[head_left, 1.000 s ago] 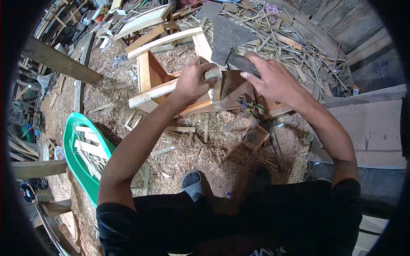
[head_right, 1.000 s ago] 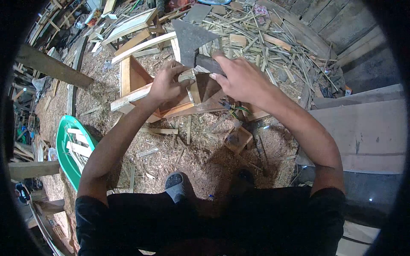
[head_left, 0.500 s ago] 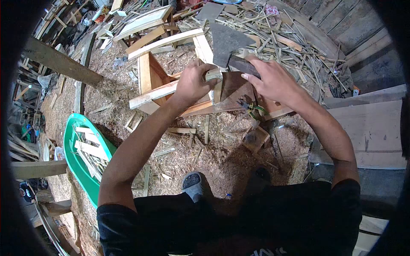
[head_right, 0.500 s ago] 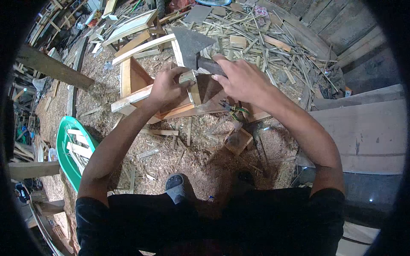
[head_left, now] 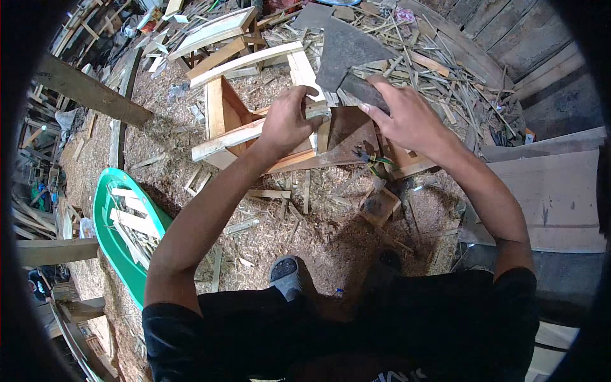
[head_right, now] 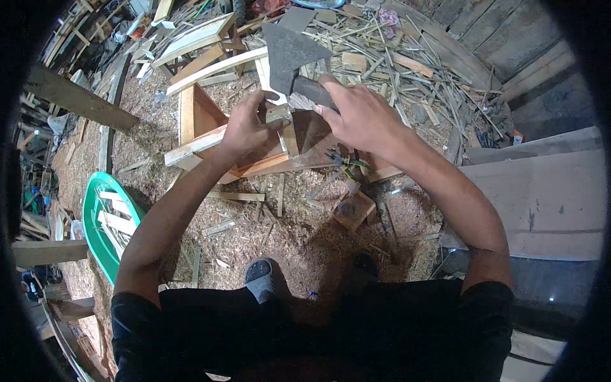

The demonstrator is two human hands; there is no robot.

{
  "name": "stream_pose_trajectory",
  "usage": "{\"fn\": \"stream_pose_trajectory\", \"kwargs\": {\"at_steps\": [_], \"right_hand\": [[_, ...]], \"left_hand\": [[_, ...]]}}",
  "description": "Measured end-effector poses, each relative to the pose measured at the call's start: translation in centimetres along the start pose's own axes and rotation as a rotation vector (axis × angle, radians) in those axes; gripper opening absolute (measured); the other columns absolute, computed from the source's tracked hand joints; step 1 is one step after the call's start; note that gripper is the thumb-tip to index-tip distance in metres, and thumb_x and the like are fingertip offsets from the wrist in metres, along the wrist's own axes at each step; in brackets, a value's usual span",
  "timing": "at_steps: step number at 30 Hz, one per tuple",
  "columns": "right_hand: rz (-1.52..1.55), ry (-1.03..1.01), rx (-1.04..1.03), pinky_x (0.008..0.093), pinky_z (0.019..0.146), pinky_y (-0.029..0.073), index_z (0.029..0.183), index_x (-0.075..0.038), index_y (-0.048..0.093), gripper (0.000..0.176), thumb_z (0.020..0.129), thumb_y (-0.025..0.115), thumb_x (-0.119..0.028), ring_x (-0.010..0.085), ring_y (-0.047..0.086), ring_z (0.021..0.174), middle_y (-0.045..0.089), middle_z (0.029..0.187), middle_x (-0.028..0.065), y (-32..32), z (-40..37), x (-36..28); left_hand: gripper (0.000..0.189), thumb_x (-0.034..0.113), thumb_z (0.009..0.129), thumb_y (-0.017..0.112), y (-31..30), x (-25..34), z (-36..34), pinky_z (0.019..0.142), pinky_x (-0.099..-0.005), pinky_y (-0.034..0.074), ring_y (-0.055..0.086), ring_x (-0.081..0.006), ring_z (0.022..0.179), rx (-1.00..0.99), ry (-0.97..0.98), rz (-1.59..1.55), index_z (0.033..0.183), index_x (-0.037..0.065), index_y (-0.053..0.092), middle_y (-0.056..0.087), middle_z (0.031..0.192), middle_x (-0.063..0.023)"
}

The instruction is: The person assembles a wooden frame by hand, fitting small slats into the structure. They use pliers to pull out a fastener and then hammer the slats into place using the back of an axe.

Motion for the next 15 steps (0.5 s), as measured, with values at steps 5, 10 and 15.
{"fn": "stream_pose_trajectory", "kwargs": {"at_steps": [5, 10, 15], "right_hand": [[-0.053, 0.003, -0.060, 0.0508, 0.074, 0.052, 0.122, -0.001, 0.049, 0.037, 0.094, 0.057, -0.024, 0.0406, 0.067, 0.078, 0.066, 0.079, 0.0231, 1.2, -0.1, 1.0], [0.029, 0.005, 0.050, 0.0485, 0.068, 0.053, 0.125, -0.003, 0.048, 0.038, 0.095, 0.057, -0.024, 0.0388, 0.067, 0.071, 0.066, 0.075, 0.0212, -1.2, 0.1, 0.1], [-0.091, -0.052, 0.031, 0.0456, 0.067, 0.054, 0.124, 0.002, 0.051, 0.040, 0.094, 0.059, -0.024, 0.0354, 0.069, 0.070, 0.067, 0.078, 0.0212, 1.5, 0.0, 1.3]], "left_hand": [[0.035, 0.013, 0.070, 0.078, 0.0, 0.1, 0.1, 0.079, -0.0420, 0.049, 0.061, -0.0330, 0.085, -0.014, -0.021, 0.036, 0.098, 0.000, 0.064, 0.063, 0.087, -0.0184], [0.030, 0.014, 0.070, 0.078, -0.1, 0.1, 0.1, 0.080, -0.0422, 0.050, 0.061, -0.0342, 0.085, -0.002, 0.003, 0.006, 0.093, -0.001, 0.066, 0.063, 0.087, -0.0195], [0.033, 0.014, 0.070, 0.077, 0.2, -0.2, 0.2, 0.081, -0.0432, 0.050, 0.062, -0.0355, 0.088, -0.052, -0.034, -0.033, 0.096, -0.002, 0.066, 0.063, 0.089, -0.0196]]}}
Point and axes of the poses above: each hand's wrist, its own z-axis towards the middle knuckle, its own y-axis out of the palm, x = y × z, the point moved 10 cm from there along z, towards the middle knuckle
